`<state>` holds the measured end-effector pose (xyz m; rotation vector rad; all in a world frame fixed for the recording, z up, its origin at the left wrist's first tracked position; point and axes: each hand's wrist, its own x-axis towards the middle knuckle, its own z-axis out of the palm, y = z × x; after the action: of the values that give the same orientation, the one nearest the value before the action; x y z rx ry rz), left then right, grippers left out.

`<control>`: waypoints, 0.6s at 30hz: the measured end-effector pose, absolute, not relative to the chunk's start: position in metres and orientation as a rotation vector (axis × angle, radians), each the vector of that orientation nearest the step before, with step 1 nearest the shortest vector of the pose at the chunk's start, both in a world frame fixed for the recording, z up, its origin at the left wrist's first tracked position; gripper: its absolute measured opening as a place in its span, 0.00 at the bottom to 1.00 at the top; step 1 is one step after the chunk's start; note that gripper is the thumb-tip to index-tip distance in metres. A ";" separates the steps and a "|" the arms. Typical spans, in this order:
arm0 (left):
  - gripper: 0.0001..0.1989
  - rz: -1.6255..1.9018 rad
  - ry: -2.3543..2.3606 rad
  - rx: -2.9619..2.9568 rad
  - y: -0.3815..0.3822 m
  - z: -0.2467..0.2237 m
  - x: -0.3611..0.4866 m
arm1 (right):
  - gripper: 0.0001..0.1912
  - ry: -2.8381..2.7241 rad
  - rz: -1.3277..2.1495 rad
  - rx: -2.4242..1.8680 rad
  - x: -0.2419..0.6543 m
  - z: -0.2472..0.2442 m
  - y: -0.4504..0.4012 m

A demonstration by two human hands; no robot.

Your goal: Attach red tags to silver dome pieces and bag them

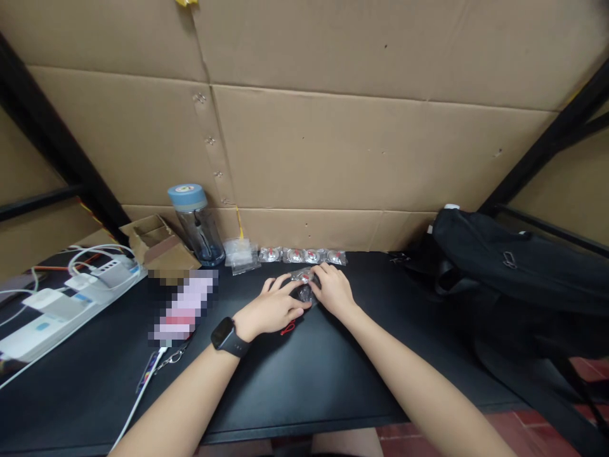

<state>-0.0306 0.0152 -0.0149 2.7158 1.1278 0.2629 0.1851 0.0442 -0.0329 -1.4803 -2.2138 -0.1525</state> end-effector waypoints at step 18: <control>0.08 0.619 1.271 2.697 0.039 -0.020 -0.035 | 0.02 -2.289 0.317 -0.962 0.220 -0.030 0.051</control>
<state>-0.0346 0.0392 -0.0196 2.6969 1.2714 0.6189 0.2198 0.0506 -0.0303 -0.9616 -2.2886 0.3173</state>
